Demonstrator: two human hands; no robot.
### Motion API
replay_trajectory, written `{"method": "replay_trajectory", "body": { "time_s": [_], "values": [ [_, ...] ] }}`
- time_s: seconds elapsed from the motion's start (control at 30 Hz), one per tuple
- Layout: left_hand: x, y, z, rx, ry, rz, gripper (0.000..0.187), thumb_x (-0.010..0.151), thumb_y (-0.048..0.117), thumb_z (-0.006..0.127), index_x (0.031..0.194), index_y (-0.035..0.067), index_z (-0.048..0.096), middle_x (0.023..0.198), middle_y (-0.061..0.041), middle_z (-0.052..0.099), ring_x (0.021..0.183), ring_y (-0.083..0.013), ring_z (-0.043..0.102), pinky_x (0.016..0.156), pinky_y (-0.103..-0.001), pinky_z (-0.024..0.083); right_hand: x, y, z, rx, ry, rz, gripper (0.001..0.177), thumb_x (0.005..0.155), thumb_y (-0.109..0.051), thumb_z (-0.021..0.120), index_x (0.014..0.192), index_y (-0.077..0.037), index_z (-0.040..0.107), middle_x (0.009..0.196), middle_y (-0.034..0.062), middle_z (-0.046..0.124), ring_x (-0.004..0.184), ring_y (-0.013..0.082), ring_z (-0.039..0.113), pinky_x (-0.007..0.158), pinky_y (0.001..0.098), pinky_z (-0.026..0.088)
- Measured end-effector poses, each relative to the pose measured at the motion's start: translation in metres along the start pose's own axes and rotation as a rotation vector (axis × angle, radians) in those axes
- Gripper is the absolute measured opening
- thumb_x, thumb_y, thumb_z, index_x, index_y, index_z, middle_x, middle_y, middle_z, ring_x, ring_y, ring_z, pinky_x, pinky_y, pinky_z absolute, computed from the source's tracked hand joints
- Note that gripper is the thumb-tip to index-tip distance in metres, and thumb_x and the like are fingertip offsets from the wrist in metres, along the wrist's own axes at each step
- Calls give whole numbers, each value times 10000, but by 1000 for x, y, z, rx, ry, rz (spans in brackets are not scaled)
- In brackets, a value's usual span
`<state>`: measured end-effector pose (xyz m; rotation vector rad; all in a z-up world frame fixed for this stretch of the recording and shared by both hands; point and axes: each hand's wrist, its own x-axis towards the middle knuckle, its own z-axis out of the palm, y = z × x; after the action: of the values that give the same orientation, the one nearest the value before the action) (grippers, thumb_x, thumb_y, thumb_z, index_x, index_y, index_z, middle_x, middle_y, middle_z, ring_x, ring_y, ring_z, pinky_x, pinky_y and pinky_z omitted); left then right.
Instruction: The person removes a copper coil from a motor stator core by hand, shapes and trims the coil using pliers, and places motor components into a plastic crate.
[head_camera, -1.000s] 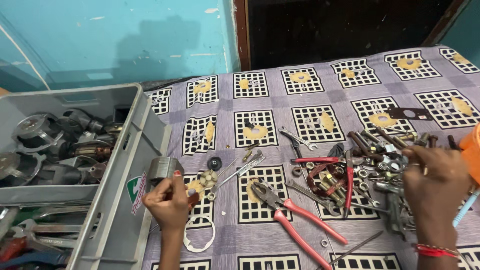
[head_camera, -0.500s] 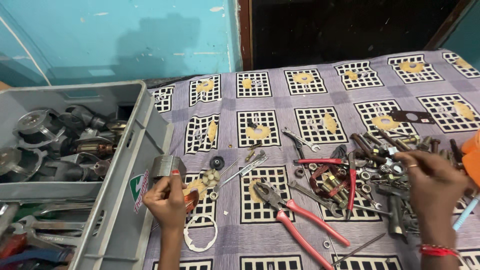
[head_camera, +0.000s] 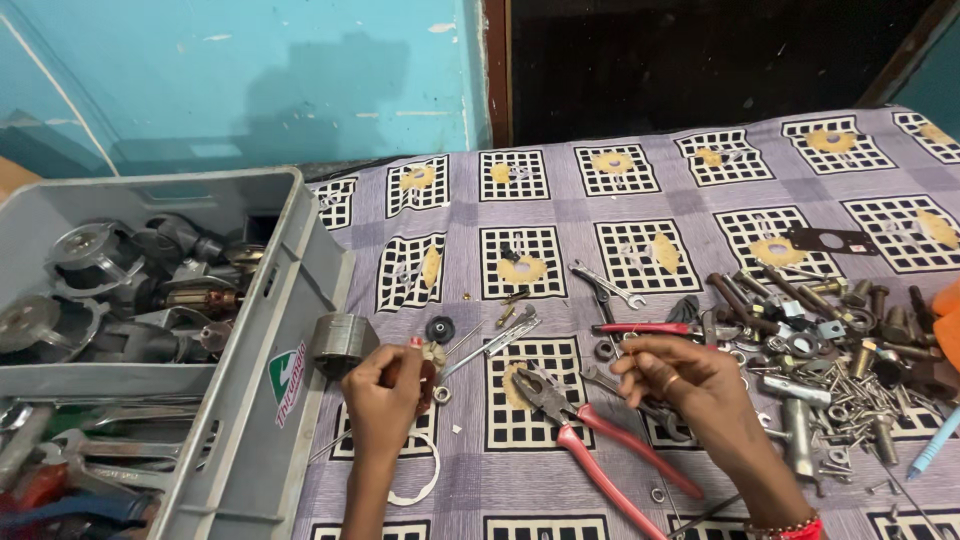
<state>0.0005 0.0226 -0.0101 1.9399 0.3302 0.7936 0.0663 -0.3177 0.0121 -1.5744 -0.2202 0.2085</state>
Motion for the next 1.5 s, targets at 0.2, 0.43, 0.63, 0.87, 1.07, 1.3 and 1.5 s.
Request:
{"method": "replay_trajectory", "body": {
  "time_s": [0.2, 0.43, 0.63, 0.87, 1.07, 1.3, 1.5],
  "values": [
    [-3, 12, 3, 278, 52, 129, 172, 985, 122, 626, 953, 5, 747, 871, -92, 722, 724, -174, 695, 619, -345, 558, -4, 2, 16, 97, -107, 0, 287, 932, -33, 572, 1170, 59, 702, 958, 181, 804, 727, 203, 751, 664, 336, 642],
    [-8, 20, 3, 684, 103, 325, 157, 952, 136, 637, 887, 34, 738, 887, -81, 736, 857, -240, 662, 758, -399, 486, -13, -8, 31, -397, -2, 108, 279, 916, -172, 686, 1140, -38, 782, 829, 111, 801, 669, 171, 693, 615, 318, 581],
    [-9, 24, 7, 698, 75, 383, 162, 932, 172, 669, 954, 26, 738, 910, -92, 721, 869, -233, 648, 823, -418, 461, -12, -9, 20, -781, 59, -217, 273, 886, -142, 648, 1119, -37, 745, 1006, 121, 774, 855, 265, 710, 770, 375, 577],
    [-9, 17, 1, 697, 5, 374, 151, 894, 137, 689, 983, 52, 776, 884, -75, 730, 836, -225, 640, 826, -422, 446, -19, -30, 14, -1124, 433, -591, 405, 994, -257, 582, 1273, 31, 640, 1212, 221, 661, 1075, 374, 635, 941, 500, 500],
    [-9, 10, 7, 588, 25, 450, 118, 889, 100, 715, 973, 33, 763, 842, -78, 739, 758, -195, 648, 799, -403, 466, -76, 11, 19, -1050, -10, 171, 710, 737, -567, 802, 1327, -205, 644, 1351, 87, 619, 1211, 234, 606, 1024, 446, 514],
    [-21, 8, 23, 461, -53, 700, 82, 924, 85, 729, 983, 36, 759, 817, -80, 735, 716, -172, 626, 739, -367, 478, -71, 67, 29, -1453, -343, 127, 682, 730, -421, 796, 1350, -258, 564, 1417, 120, 453, 1286, 344, 479, 1014, 480, 524],
    [-37, 27, 34, 450, -128, 715, 105, 889, 81, 745, 967, 10, 745, 739, -71, 678, 719, -197, 582, 707, -374, 466, -63, 37, 66, -1763, -188, 36, 303, 776, -170, 690, 1046, -47, 629, 1073, 147, 636, 1046, 333, 667, 783, 420, 615]
  ]
}}
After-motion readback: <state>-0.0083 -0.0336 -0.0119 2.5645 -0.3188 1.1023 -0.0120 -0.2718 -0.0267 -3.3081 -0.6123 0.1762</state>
